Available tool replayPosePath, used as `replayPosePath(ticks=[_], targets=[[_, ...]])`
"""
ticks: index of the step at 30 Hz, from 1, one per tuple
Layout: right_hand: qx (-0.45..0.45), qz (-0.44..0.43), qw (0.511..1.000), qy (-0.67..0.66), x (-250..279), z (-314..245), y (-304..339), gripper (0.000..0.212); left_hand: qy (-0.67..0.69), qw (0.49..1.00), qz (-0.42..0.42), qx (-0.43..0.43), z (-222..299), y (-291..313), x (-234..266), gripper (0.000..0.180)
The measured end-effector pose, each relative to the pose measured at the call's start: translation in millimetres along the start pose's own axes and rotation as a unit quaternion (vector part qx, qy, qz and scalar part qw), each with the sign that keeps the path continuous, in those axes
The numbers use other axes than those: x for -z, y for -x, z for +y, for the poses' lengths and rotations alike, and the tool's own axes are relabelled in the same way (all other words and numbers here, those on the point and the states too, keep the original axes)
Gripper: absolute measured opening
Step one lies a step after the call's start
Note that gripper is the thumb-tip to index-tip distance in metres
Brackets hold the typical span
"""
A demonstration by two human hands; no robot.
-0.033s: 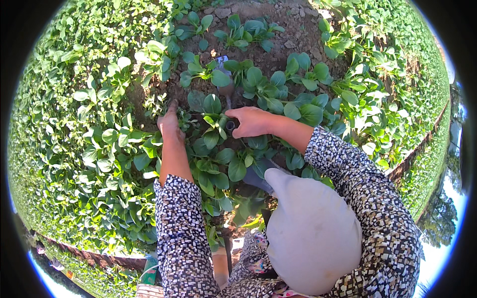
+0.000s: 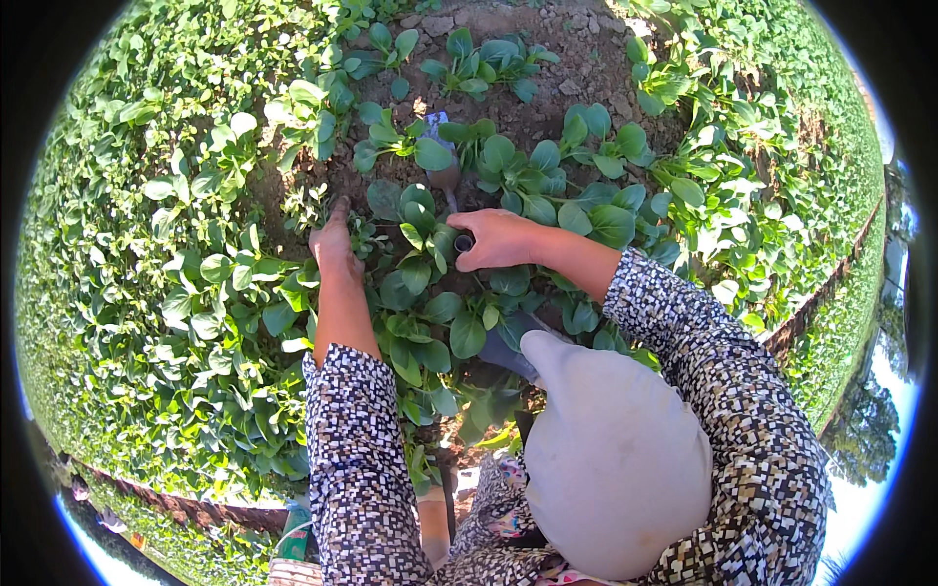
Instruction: The person clears weeds from around crops by hand and using a trowel, placing the pulled vegetation into a bucket.
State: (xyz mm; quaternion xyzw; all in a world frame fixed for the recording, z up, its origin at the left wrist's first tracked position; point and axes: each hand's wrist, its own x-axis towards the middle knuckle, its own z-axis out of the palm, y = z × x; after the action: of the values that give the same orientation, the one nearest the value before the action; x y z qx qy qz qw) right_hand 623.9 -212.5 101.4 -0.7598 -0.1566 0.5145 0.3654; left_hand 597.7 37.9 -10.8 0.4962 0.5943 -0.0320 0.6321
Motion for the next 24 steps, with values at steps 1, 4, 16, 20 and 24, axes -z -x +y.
replayPosePath(ticks=[1,4,16,20,24], targets=[[0.016,0.007,0.997,-0.071,3,4,8,0.039,0.007,1.0,-0.013,-0.005,-2,-1,0,0.055],[0.047,0.043,0.913,-0.402,20,-6,47,0.026,0.021,0.999,-0.031,-0.009,-6,-9,6,0.058],[-0.077,0.307,0.928,-0.195,82,29,113,0.034,0.002,1.0,-0.028,-0.007,3,2,6,0.069],[0.02,0.333,0.94,-0.073,80,52,69,0.028,-0.014,1.0,-0.022,-0.016,-1,-8,11,0.069],[-0.012,0.316,0.947,-0.058,86,57,63,0.029,-0.043,0.999,0.011,-0.024,0,-1,3,0.067]])
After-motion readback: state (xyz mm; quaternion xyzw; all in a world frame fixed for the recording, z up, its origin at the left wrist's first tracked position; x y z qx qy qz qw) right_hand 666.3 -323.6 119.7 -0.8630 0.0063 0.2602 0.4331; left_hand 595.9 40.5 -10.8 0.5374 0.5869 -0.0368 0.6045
